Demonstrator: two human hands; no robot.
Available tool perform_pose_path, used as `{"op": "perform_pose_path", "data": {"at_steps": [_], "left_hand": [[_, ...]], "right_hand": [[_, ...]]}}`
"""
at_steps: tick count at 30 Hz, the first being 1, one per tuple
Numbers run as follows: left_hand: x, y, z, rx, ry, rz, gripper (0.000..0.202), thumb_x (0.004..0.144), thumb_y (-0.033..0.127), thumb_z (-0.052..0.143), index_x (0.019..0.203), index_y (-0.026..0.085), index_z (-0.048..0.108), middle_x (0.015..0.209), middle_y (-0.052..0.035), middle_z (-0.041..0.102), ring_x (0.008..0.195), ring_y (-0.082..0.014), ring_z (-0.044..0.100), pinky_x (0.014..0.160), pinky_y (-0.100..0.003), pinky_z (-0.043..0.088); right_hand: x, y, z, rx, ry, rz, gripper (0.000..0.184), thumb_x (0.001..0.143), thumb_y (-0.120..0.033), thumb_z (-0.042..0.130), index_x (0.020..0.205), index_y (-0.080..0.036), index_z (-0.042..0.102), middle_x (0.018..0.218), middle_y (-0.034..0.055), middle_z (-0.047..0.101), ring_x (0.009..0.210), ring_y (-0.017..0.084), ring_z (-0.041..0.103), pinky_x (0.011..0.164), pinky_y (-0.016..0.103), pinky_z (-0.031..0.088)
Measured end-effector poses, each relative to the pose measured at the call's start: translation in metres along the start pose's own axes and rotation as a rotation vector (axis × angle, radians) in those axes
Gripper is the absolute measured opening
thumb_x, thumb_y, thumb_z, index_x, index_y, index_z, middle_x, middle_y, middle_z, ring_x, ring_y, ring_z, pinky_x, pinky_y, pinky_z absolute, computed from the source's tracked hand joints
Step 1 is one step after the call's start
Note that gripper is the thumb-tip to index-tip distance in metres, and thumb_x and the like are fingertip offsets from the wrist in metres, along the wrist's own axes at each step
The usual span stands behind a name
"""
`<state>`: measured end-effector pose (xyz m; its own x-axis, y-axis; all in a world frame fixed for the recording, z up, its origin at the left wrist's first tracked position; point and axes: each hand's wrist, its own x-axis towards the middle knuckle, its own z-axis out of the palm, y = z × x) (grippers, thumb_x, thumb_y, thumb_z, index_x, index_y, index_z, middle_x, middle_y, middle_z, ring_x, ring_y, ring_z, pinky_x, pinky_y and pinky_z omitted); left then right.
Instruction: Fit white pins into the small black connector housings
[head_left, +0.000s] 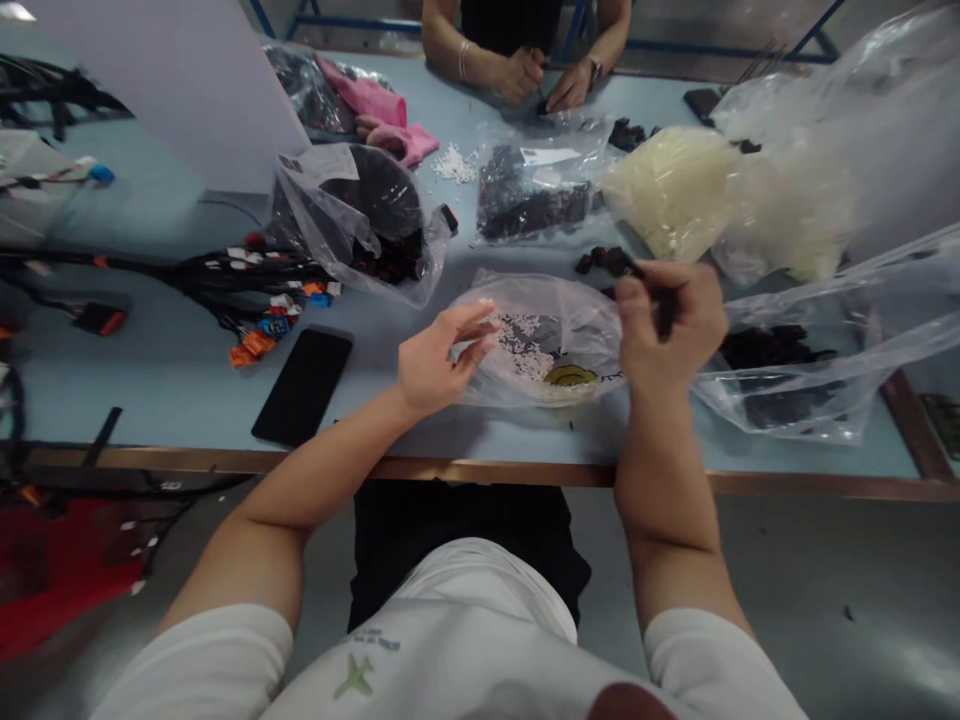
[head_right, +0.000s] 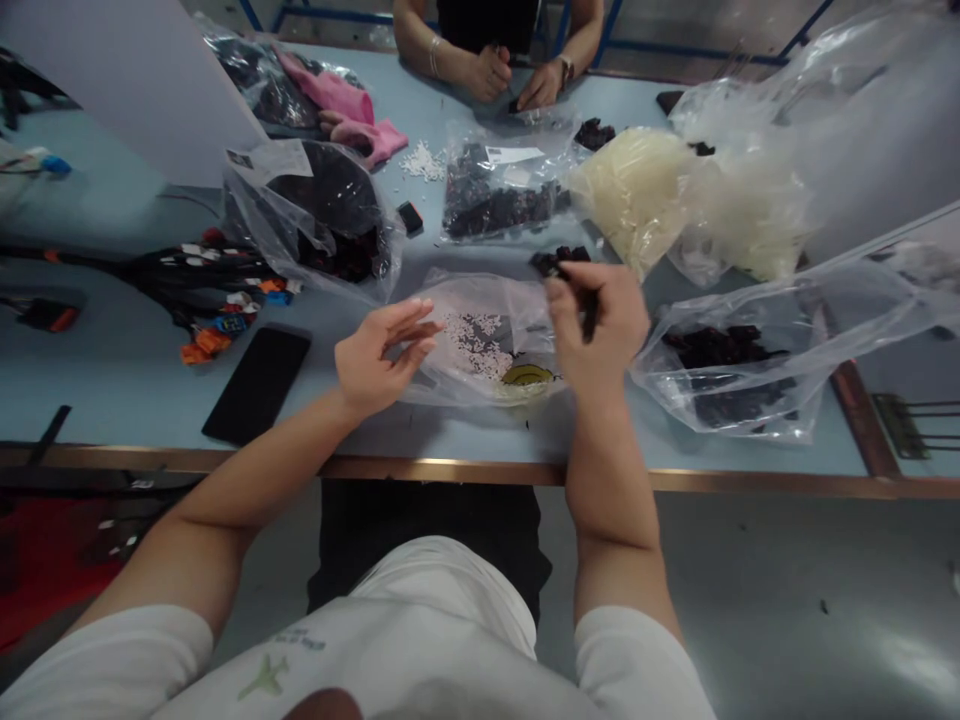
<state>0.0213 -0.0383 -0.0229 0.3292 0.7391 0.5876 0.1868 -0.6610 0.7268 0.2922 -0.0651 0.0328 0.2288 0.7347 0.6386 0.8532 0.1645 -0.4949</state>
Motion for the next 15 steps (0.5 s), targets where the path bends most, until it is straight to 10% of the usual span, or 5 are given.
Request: {"op": "perform_pose_path", "data": {"at_steps": [6, 15], "left_hand": [[0.020, -0.015, -0.022, 0.178, 0.170, -0.147, 0.031, 0.109, 0.042, 0.063, 0.134, 0.024, 0.062, 0.128, -0.0064, 0.080, 0.111, -0.0204, 0.082, 0.102, -0.037, 0.066], [0.035, -0.065, -0.058, 0.660, 0.064, -0.351, 0.024, 0.105, 0.026, 0.059, 0.125, 0.029, 0.071, 0.117, -0.0085, 0.078, 0.110, -0.0314, 0.074, 0.099, -0.050, 0.059]], "right_hand": [[0.025, 0.056, 0.005, -0.391, -0.370, 0.237, 0.028, 0.097, -0.045, 0.064, 0.101, -0.021, 0.076, 0.093, 0.0132, 0.080, 0.094, 0.033, 0.073, 0.091, 0.052, 0.054], [0.009, 0.018, -0.002, -0.168, 0.002, -0.023, 0.040, 0.109, -0.049, 0.045, 0.119, -0.025, 0.075, 0.116, 0.0150, 0.079, 0.112, 0.034, 0.073, 0.102, 0.054, 0.052]]}}
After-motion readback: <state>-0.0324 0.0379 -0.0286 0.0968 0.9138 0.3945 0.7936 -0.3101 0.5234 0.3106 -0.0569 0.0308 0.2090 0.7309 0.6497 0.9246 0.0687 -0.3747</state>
